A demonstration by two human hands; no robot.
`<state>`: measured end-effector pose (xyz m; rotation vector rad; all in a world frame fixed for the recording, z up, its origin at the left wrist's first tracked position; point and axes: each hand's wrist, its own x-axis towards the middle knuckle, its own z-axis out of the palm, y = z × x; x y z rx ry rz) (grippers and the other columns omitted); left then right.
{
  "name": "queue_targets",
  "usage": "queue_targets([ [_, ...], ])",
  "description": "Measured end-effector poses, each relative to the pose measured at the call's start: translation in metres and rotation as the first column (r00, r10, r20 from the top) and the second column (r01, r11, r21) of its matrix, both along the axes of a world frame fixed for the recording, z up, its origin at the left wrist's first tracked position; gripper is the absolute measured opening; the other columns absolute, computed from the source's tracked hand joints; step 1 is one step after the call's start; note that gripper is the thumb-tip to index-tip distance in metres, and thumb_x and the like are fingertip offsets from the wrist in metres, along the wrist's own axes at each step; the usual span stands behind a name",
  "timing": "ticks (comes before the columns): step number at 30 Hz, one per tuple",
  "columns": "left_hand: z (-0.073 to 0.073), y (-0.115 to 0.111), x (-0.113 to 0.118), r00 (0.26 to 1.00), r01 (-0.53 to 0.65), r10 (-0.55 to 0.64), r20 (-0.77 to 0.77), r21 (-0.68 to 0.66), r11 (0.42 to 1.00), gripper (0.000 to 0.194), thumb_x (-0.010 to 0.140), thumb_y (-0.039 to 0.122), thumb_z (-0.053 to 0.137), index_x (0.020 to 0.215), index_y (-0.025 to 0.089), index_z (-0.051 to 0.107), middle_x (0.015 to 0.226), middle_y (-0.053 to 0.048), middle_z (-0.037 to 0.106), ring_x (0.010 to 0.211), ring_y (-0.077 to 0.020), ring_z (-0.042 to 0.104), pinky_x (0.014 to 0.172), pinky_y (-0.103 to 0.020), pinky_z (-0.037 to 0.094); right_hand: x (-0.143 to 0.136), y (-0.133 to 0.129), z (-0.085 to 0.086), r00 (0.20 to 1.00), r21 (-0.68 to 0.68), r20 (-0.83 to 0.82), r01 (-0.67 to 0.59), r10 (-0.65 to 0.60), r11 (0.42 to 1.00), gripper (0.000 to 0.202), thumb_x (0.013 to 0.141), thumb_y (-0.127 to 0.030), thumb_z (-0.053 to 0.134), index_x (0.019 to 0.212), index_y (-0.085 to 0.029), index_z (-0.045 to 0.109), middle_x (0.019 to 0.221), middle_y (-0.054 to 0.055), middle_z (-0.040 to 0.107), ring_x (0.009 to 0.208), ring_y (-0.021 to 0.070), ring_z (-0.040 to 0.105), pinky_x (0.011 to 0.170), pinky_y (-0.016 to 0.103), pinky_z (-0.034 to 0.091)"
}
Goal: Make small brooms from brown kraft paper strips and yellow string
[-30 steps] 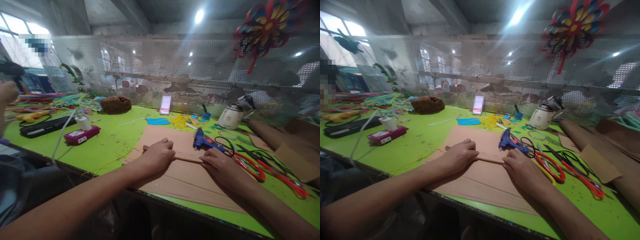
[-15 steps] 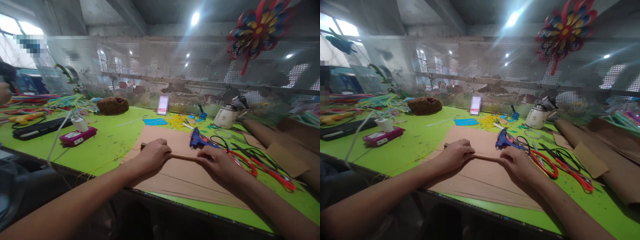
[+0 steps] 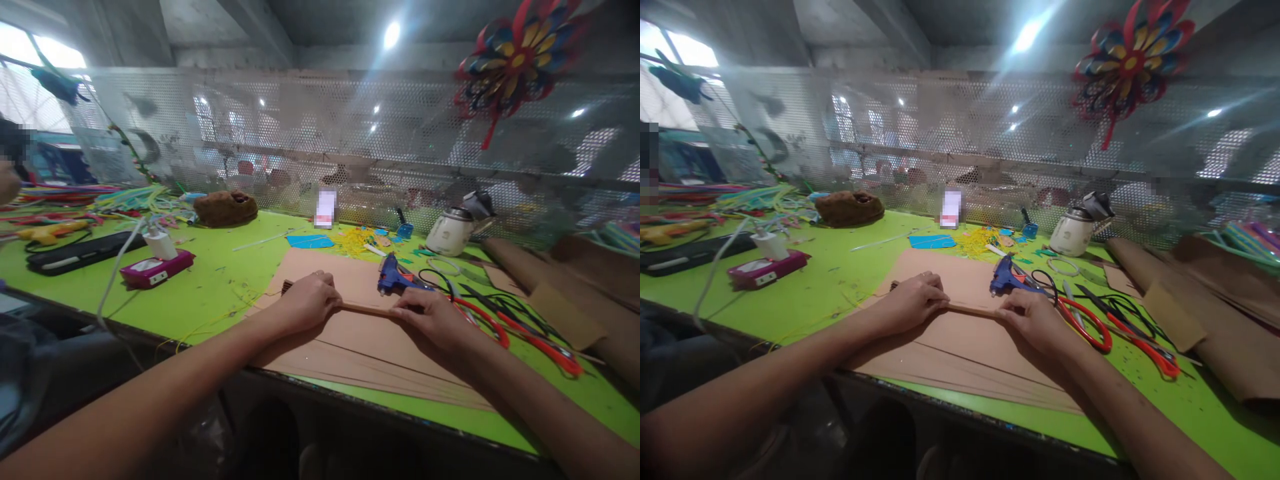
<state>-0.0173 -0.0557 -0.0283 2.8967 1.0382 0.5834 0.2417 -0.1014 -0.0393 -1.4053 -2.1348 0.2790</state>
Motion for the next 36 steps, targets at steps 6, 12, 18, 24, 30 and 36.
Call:
queue_targets([
  [6,-0.001,0.009,-0.003,1.000,-0.028,0.029,0.001,-0.072,0.997,0.028,0.089,0.032,0.047,0.086,0.021,0.072,0.082,-0.005,0.060,0.078,-0.0174,0.057,0.068,-0.028,0.039,-0.006,-0.007,-0.001,0.991,0.070,0.132,-0.018,0.009,0.997,0.023,0.090,-0.027,0.049,0.081,-0.018,0.068,0.080,0.006,0.066,0.075,0.0200,0.059,0.069,0.031,0.044],
  [12,-0.004,0.006,-0.004,0.999,0.009,-0.009,-0.032,0.003,1.000,0.025,0.089,0.032,0.048,0.085,0.019,0.069,0.081,-0.006,0.059,0.082,-0.0188,0.055,0.070,-0.028,0.040,-0.019,-0.018,-0.005,0.886,0.286,0.462,-0.108,-0.038,0.952,0.022,0.091,-0.018,0.043,0.076,-0.018,0.059,0.078,0.008,0.058,0.075,0.0207,0.054,0.067,0.032,0.042],
  [18,-0.003,0.001,-0.004,0.999,0.040,-0.038,-0.032,0.077,0.996,0.021,0.089,0.029,0.050,0.080,0.017,0.064,0.082,-0.005,0.058,0.078,-0.0163,0.053,0.069,-0.027,0.039,-0.019,-0.018,-0.005,0.875,0.288,0.484,-0.161,0.002,0.944,0.022,0.090,-0.010,0.041,0.074,-0.018,0.054,0.076,0.006,0.055,0.077,0.0190,0.051,0.068,0.030,0.039],
  [24,0.007,-0.029,-0.011,0.999,0.031,-0.027,-0.035,0.107,0.994,0.025,0.090,0.025,0.044,0.072,0.017,0.059,0.079,-0.003,0.055,0.073,-0.0143,0.050,0.062,-0.027,0.035,-0.024,-0.035,-0.002,0.906,0.208,0.418,-0.173,0.073,0.963,0.023,0.092,-0.013,0.040,0.073,-0.018,0.052,0.074,0.004,0.051,0.073,0.0172,0.049,0.064,0.030,0.037],
  [30,0.009,-0.040,-0.018,0.979,0.153,-0.111,-0.173,0.248,0.957,0.019,0.088,0.019,0.041,0.074,0.016,0.054,0.076,-0.006,0.053,0.073,-0.0182,0.046,0.068,-0.032,0.038,-0.029,-0.046,-0.003,0.882,0.225,0.457,-0.241,0.116,0.944,0.021,0.090,-0.014,0.043,0.071,-0.018,0.050,0.071,0.004,0.050,0.069,0.0181,0.046,0.061,0.033,0.033],
  [36,0.018,-0.034,-0.015,0.961,0.221,-0.157,-0.226,0.296,0.929,0.011,0.083,0.015,0.044,0.078,0.015,0.053,0.079,-0.008,0.053,0.075,-0.0196,0.045,0.072,-0.035,0.038,-0.032,-0.044,-0.002,0.899,0.301,0.423,-0.258,0.114,0.918,0.011,0.089,-0.015,0.044,0.082,-0.016,0.053,0.074,0.005,0.050,0.070,0.0200,0.044,0.060,0.034,0.032],
])
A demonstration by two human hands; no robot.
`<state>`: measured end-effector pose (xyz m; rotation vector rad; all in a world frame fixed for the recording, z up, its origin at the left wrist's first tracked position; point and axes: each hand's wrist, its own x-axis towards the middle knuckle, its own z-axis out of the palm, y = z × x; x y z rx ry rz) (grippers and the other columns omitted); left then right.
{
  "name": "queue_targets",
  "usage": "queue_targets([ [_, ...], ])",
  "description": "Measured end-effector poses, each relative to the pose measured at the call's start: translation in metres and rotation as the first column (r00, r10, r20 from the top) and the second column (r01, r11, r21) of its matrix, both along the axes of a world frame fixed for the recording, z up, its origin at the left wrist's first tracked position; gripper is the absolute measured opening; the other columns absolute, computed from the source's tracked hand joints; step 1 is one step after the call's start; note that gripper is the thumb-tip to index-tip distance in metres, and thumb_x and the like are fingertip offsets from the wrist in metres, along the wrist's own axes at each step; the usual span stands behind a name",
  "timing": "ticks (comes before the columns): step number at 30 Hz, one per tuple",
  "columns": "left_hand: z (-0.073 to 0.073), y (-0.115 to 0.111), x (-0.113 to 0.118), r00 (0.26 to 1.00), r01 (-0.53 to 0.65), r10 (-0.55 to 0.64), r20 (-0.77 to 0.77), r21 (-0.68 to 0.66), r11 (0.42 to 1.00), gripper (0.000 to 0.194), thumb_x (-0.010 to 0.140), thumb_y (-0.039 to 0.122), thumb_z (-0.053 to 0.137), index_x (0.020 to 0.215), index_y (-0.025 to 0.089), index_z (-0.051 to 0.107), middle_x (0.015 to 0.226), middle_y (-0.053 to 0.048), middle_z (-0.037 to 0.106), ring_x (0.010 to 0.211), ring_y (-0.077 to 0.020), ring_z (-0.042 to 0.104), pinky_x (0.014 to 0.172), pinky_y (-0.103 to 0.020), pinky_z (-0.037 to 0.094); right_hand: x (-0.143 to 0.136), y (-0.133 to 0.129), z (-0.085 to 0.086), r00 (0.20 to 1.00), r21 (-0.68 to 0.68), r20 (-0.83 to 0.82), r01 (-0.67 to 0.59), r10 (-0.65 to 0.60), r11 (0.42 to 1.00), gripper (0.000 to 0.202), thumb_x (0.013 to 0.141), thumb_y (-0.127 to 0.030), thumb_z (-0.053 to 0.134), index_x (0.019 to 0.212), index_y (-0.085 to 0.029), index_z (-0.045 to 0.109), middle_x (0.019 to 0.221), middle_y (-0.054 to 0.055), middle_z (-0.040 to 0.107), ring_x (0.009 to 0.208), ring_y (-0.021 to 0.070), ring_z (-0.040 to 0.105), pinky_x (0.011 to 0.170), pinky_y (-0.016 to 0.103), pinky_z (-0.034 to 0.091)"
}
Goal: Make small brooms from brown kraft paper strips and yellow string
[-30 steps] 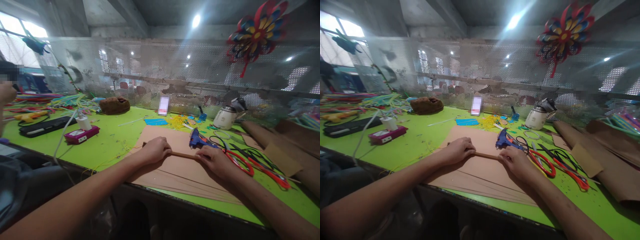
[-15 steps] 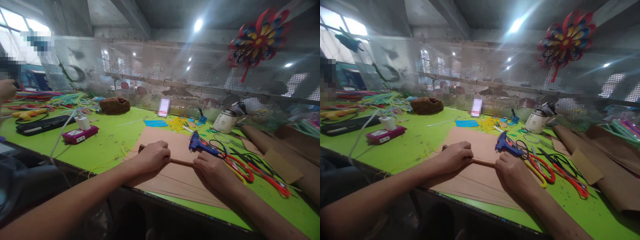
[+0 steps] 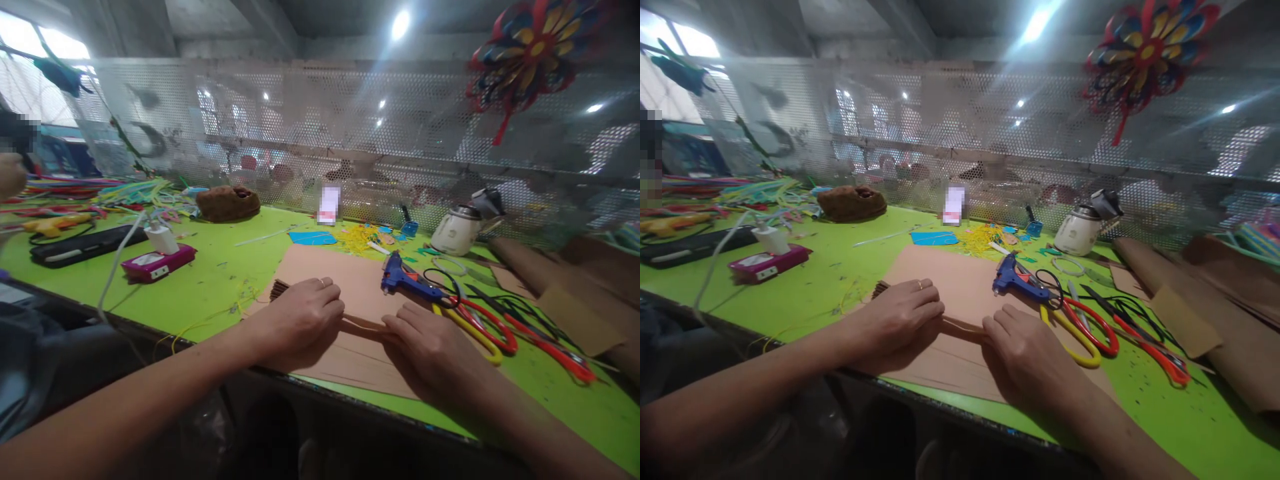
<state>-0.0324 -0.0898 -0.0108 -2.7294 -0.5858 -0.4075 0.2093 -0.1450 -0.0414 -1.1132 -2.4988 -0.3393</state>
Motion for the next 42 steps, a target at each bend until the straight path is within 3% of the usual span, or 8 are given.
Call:
queue_targets([
  [9,0.006,0.012,0.007,0.971,-0.020,0.026,0.238,-0.029,0.999,0.012,0.082,0.017,0.051,0.089,0.016,0.062,0.095,-0.010,0.059,0.093,-0.0228,0.050,0.085,-0.040,0.039,0.001,0.006,-0.003,0.994,0.068,-0.104,0.034,-0.027,0.997,0.009,0.085,-0.012,0.044,0.083,-0.016,0.052,0.075,0.005,0.050,0.071,0.0205,0.045,0.062,0.034,0.034],
  [13,0.009,-0.021,0.010,0.734,-0.076,0.242,0.634,-0.278,0.958,0.021,0.084,0.022,0.052,0.101,0.015,0.063,0.099,-0.012,0.061,0.095,-0.0235,0.054,0.085,-0.041,0.043,0.000,0.004,0.002,0.990,0.139,-0.140,0.039,-0.020,0.990,0.011,0.075,-0.009,0.047,0.082,-0.016,0.052,0.077,0.007,0.050,0.073,0.0223,0.046,0.062,0.035,0.036],
  [14,0.008,-0.029,0.013,0.643,-0.032,0.359,0.676,-0.445,0.895,0.020,0.085,0.026,0.052,0.095,0.014,0.065,0.090,-0.011,0.062,0.085,-0.0216,0.057,0.078,-0.038,0.046,-0.002,0.003,0.003,0.990,0.152,-0.137,0.046,-0.025,0.987,0.011,0.073,-0.009,0.048,0.081,-0.016,0.052,0.077,0.007,0.050,0.074,0.0229,0.046,0.062,0.035,0.036],
  [16,0.003,-0.040,0.022,0.562,0.213,0.607,0.562,-0.807,0.551,0.023,0.084,0.033,0.053,0.089,0.014,0.065,0.079,-0.008,0.064,0.067,-0.0179,0.059,0.063,-0.033,0.049,-0.006,0.001,0.006,0.991,0.201,-0.135,0.039,-0.012,0.979,0.011,0.072,-0.012,0.051,0.082,-0.015,0.052,0.076,0.008,0.050,0.073,0.0236,0.046,0.061,0.036,0.036],
  [17,0.000,-0.043,0.028,0.527,0.355,0.690,0.496,-0.866,0.352,0.026,0.084,0.037,0.053,0.087,0.013,0.065,0.081,-0.009,0.064,0.065,-0.0178,0.061,0.061,-0.032,0.050,-0.008,0.000,0.007,0.990,0.239,-0.138,0.026,0.007,0.971,0.011,0.074,-0.014,0.052,0.084,-0.014,0.053,0.075,0.008,0.051,0.072,0.0235,0.046,0.060,0.036,0.036],
  [19,-0.004,-0.044,0.038,0.445,0.572,0.779,0.442,-0.810,0.132,0.031,0.083,0.041,0.055,0.083,0.012,0.065,0.086,-0.012,0.066,0.071,-0.0189,0.063,0.065,-0.031,0.052,-0.013,-0.001,0.007,0.989,0.305,-0.140,-0.001,0.047,0.952,0.014,0.078,-0.019,0.055,0.090,-0.012,0.054,0.075,0.008,0.052,0.071,0.0235,0.046,0.059,0.036,0.036],
  [29,0.001,-0.042,0.048,0.108,0.817,0.795,0.597,-0.508,0.271,0.031,0.072,0.033,0.073,0.091,0.009,0.070,0.092,-0.012,0.068,0.082,-0.0171,0.062,0.080,-0.031,0.051,-0.024,-0.008,0.013,0.989,0.462,-0.112,-0.036,0.098,0.886,0.029,0.088,-0.006,0.051,0.118,-0.004,0.050,0.083,0.013,0.062,0.079,0.0246,0.054,0.067,0.037,0.044],
  [42,-0.002,-0.046,0.043,0.046,0.894,0.843,0.535,-0.399,0.204,0.027,0.066,0.028,0.078,0.082,0.009,0.068,0.080,-0.010,0.070,0.080,-0.0190,0.066,0.079,-0.030,0.052,-0.041,-0.008,-0.006,0.974,0.459,-0.194,-0.017,0.118,0.888,0.034,0.090,-0.009,0.049,0.123,-0.009,0.047,0.075,0.008,0.060,0.068,0.0211,0.054,0.059,0.034,0.043],
])
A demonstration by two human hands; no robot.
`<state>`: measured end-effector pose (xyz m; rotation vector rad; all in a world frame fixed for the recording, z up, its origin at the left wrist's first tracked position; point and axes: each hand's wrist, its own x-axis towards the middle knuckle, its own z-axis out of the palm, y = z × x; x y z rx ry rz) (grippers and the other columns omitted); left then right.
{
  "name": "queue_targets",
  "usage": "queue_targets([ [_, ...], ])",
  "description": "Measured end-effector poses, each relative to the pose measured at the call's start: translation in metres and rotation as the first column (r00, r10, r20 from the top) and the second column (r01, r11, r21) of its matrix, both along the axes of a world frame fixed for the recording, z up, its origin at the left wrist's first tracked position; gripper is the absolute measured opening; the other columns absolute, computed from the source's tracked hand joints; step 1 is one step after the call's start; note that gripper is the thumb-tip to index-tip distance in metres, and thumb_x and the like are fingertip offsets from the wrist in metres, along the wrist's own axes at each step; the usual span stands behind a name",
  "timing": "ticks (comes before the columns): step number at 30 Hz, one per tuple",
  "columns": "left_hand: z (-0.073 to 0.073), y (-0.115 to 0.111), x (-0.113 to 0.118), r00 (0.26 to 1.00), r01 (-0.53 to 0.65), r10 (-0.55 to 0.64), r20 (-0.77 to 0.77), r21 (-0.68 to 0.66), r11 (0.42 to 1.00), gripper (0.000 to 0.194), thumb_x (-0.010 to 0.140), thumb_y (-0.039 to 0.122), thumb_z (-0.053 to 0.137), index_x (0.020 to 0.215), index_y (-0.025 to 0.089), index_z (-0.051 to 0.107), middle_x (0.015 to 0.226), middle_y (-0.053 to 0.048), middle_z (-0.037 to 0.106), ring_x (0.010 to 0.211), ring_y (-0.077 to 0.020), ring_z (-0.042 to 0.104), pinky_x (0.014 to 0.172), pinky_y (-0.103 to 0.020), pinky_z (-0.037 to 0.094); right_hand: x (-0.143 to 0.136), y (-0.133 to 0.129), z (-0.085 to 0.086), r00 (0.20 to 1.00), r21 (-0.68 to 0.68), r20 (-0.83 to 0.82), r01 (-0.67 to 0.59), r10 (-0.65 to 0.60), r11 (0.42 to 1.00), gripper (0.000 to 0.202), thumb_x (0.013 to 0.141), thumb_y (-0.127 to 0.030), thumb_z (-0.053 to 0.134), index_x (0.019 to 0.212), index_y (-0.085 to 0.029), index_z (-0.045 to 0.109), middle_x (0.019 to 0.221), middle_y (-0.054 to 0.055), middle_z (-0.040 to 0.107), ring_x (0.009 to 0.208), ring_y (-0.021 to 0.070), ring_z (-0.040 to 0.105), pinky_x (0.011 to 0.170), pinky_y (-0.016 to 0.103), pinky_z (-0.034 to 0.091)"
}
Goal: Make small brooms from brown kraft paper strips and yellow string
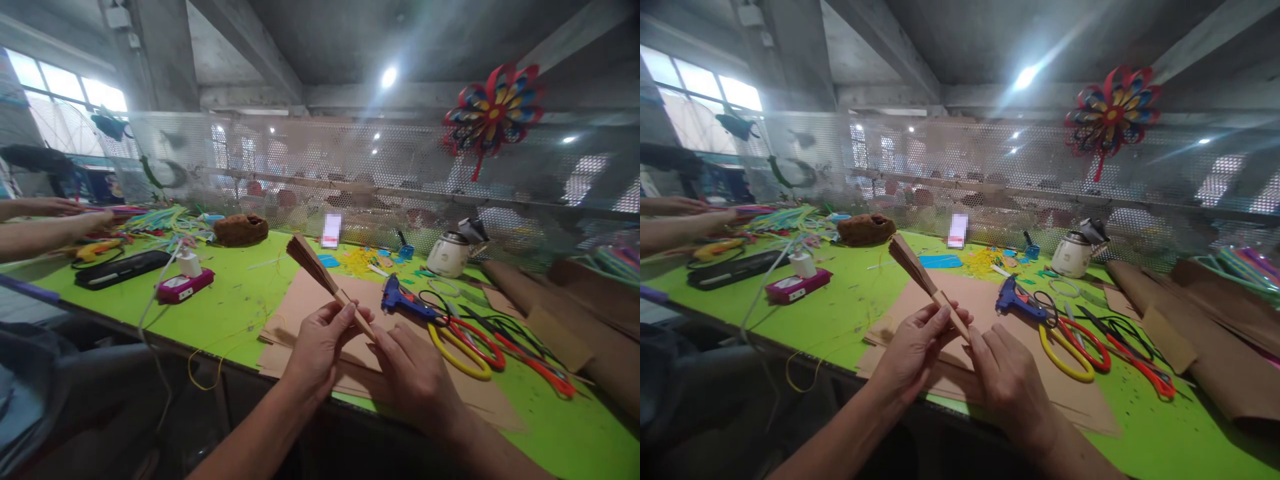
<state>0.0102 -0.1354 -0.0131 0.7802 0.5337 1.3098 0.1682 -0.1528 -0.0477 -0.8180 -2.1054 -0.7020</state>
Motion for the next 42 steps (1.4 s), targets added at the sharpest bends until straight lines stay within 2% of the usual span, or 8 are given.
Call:
queue_targets([
  [10,-0.002,0.010,0.002,1.000,-0.028,0.029,-0.011,0.045,0.999,0.023,0.071,0.027,0.075,0.082,0.010,0.065,0.080,-0.008,0.069,0.082,-0.0188,0.066,0.081,-0.031,0.052,0.000,-0.001,-0.001,0.998,-0.072,-0.066,0.003,-0.008,0.997,0.012,0.090,-0.014,0.050,0.098,-0.011,0.059,0.068,0.005,0.053,0.065,0.0194,0.047,0.056,0.032,0.038],
  [16,-0.003,0.015,0.003,0.999,-0.038,0.039,-0.015,0.058,0.998,0.021,0.073,0.027,0.072,0.081,0.010,0.062,0.077,-0.007,0.067,0.082,-0.0200,0.067,0.080,-0.032,0.052,0.006,-0.001,0.004,0.942,-0.337,-0.335,-0.132,0.012,0.932,0.012,0.090,-0.020,0.050,0.093,-0.015,0.061,0.080,0.008,0.058,0.074,0.0195,0.054,0.066,0.032,0.045],
  [19,-0.002,0.014,0.004,0.999,-0.015,0.017,-0.030,0.061,0.998,0.022,0.073,0.028,0.072,0.082,0.010,0.062,0.075,-0.006,0.067,0.079,-0.0199,0.067,0.075,-0.030,0.052,0.009,0.000,0.011,0.893,-0.522,-0.447,-0.216,-0.049,0.825,0.022,0.090,-0.033,0.050,0.097,-0.016,0.062,0.084,0.008,0.062,0.075,0.0199,0.056,0.066,0.032,0.045],
  [23,-0.001,0.011,0.005,0.997,0.049,-0.044,-0.068,0.080,0.996,0.025,0.072,0.030,0.073,0.084,0.012,0.061,0.075,-0.006,0.066,0.076,-0.0207,0.068,0.071,-0.031,0.053,0.008,-0.001,0.021,0.873,-0.783,-0.476,-0.366,-0.106,0.504,0.035,0.091,-0.044,0.044,0.082,-0.017,0.064,0.068,0.002,0.059,0.061,0.0147,0.052,0.055,0.026,0.040],
  [26,-0.002,0.011,0.005,0.988,0.099,-0.084,-0.127,0.114,0.989,0.025,0.072,0.032,0.073,0.082,0.011,0.062,0.075,-0.006,0.066,0.074,-0.0206,0.068,0.070,-0.031,0.053,0.006,-0.002,0.024,0.847,-0.828,-0.506,-0.425,-0.163,0.365,0.037,0.087,-0.045,0.051,0.069,-0.015,0.061,0.059,-0.002,0.051,0.055,0.0116,0.044,0.051,0.023,0.035],
  [30,-0.003,0.012,0.005,0.982,0.130,-0.110,-0.155,0.126,0.984,0.026,0.073,0.033,0.073,0.081,0.011,0.063,0.074,-0.006,0.066,0.073,-0.0206,0.068,0.069,-0.031,0.053,0.005,-0.002,0.021,0.795,-0.809,-0.569,-0.495,-0.210,0.317,0.036,0.082,-0.047,0.057,0.066,-0.014,0.061,0.058,-0.002,0.048,0.054,0.0104,0.040,0.049,0.023,0.033],
  [35,-0.002,0.010,0.008,0.990,0.099,-0.086,-0.108,0.122,0.988,0.024,0.072,0.031,0.073,0.082,0.011,0.063,0.075,-0.006,0.067,0.074,-0.0206,0.068,0.072,-0.032,0.053,0.004,0.000,0.021,0.701,-0.745,-0.664,-0.591,-0.260,0.310,0.037,0.076,-0.048,0.064,0.061,-0.015,0.059,0.057,-0.004,0.044,0.052,0.0086,0.035,0.046,0.022,0.027],
  [42,-0.003,0.006,0.008,0.992,0.111,-0.104,-0.078,0.096,0.989,0.026,0.071,0.032,0.074,0.083,0.011,0.064,0.076,-0.008,0.069,0.077,-0.0217,0.068,0.077,-0.035,0.054,0.007,-0.001,0.020,0.673,-0.736,-0.676,-0.624,-0.299,0.262,0.037,0.072,-0.048,0.069,0.061,-0.015,0.058,0.056,-0.004,0.047,0.052,0.0092,0.038,0.048,0.022,0.029],
])
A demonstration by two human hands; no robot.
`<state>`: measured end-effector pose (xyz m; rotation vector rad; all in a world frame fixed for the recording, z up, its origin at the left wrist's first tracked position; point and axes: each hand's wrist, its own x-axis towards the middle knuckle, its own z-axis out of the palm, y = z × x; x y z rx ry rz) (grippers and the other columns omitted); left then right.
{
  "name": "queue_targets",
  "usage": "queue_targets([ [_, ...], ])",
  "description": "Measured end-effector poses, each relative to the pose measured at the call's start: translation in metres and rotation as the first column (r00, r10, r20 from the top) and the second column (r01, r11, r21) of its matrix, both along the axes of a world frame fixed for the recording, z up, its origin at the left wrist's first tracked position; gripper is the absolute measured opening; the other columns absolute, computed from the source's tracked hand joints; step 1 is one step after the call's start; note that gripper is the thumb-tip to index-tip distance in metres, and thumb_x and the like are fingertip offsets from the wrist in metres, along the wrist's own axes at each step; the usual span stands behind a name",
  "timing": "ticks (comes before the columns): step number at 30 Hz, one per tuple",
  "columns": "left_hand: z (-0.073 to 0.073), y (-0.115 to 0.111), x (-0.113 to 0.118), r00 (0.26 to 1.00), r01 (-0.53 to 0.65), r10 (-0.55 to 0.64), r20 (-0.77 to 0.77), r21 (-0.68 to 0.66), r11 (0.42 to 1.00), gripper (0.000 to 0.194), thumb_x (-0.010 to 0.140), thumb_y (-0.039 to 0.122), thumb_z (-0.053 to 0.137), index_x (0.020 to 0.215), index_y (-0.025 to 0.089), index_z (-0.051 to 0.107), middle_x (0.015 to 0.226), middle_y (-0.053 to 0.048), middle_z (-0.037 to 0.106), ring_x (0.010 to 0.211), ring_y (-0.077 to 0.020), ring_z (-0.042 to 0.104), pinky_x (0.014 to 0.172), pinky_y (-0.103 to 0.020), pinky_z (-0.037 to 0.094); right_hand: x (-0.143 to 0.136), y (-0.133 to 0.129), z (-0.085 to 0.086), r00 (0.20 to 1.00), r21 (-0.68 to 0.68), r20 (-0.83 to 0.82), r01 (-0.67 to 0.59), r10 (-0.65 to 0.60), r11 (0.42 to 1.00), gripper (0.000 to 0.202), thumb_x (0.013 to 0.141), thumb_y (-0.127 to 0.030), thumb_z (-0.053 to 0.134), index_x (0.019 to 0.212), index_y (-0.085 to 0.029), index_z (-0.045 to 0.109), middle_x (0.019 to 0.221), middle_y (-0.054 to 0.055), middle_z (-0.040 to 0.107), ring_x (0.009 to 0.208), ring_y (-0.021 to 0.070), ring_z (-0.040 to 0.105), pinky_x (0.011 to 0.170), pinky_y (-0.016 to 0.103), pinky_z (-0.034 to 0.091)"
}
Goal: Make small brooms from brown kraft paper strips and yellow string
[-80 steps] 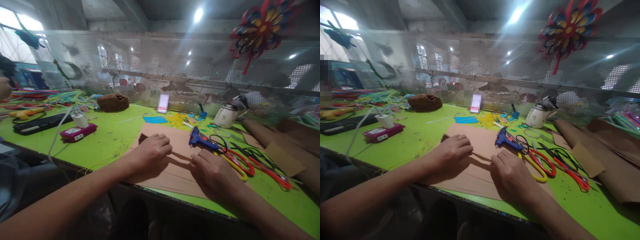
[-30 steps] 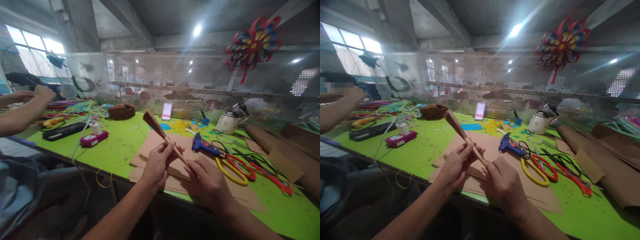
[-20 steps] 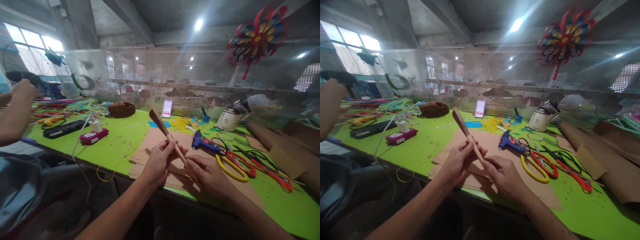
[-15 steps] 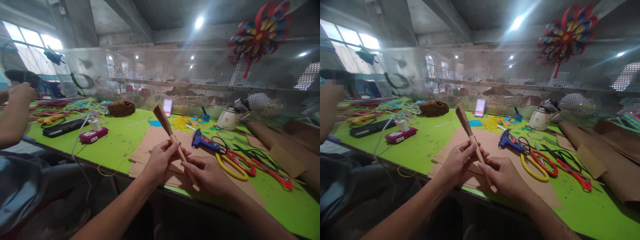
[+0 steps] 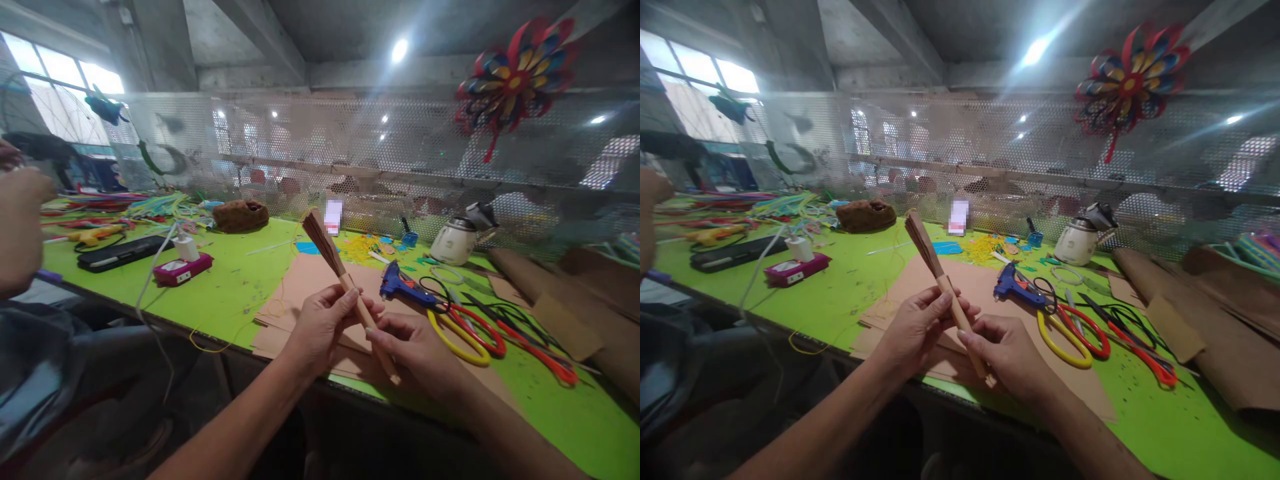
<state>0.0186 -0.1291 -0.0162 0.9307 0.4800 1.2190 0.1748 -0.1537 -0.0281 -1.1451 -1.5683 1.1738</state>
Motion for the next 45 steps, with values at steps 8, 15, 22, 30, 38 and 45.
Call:
queue_targets([
  [8,-0.007,-0.001,0.001,0.999,0.021,-0.020,0.036,-0.035,0.999,0.022,0.075,0.028,0.071,0.084,0.010,0.062,0.079,-0.010,0.070,0.076,-0.0220,0.069,0.074,-0.034,0.055,-0.001,-0.001,0.000,0.997,0.034,0.069,-0.020,0.018,0.999,0.038,0.076,-0.048,0.064,0.062,-0.013,0.060,0.056,-0.003,0.048,0.052,0.0092,0.038,0.049,0.022,0.031],
  [15,-0.005,0.002,-0.001,0.995,-0.058,0.069,0.077,-0.137,0.989,0.019,0.074,0.023,0.072,0.085,0.011,0.062,0.083,-0.009,0.069,0.081,-0.0215,0.068,0.079,-0.033,0.054,-0.004,-0.003,0.004,0.991,-0.103,0.070,-0.104,0.112,0.989,0.038,0.079,-0.051,0.061,0.068,-0.015,0.058,0.057,-0.001,0.057,0.051,0.0107,0.050,0.051,0.024,0.040],
  [22,-0.010,0.006,0.000,0.988,-0.087,0.104,0.112,-0.146,0.985,0.017,0.076,0.022,0.070,0.085,0.009,0.062,0.080,-0.008,0.068,0.079,-0.0205,0.069,0.081,-0.031,0.053,-0.003,0.002,-0.012,0.994,-0.130,-0.030,-0.109,0.106,0.985,0.036,0.083,-0.047,0.058,0.068,-0.016,0.052,0.053,-0.004,0.052,0.046,0.0077,0.042,0.046,0.021,0.033],
  [30,-0.007,0.013,-0.001,0.986,-0.100,0.127,0.113,-0.217,0.971,0.018,0.082,0.020,0.063,0.097,0.010,0.059,0.082,-0.011,0.069,0.076,-0.0220,0.069,0.073,-0.033,0.055,-0.007,0.003,-0.006,0.997,-0.018,0.053,-0.063,0.064,0.998,0.037,0.085,-0.046,0.055,0.064,-0.017,0.049,0.052,-0.005,0.045,0.048,0.0081,0.037,0.046,0.022,0.026],
  [38,-0.008,0.016,-0.006,0.978,-0.080,0.124,0.168,-0.248,0.966,0.019,0.081,0.026,0.065,0.089,0.011,0.058,0.082,-0.011,0.069,0.082,-0.0254,0.069,0.077,-0.036,0.055,-0.004,-0.001,-0.004,0.993,0.008,0.084,-0.081,0.080,0.997,0.036,0.089,-0.045,0.048,0.066,-0.018,0.046,0.055,-0.006,0.041,0.052,0.0095,0.036,0.049,0.023,0.028],
  [45,-0.007,0.018,0.002,0.967,-0.137,0.185,0.178,-0.251,0.958,0.020,0.078,0.028,0.068,0.085,0.011,0.059,0.075,-0.007,0.068,0.075,-0.0214,0.069,0.075,-0.032,0.055,-0.006,-0.003,-0.001,0.994,0.005,0.051,-0.098,0.098,0.995,0.036,0.090,-0.048,0.045,0.074,-0.017,0.048,0.057,-0.007,0.035,0.053,0.0094,0.031,0.048,0.023,0.025],
])
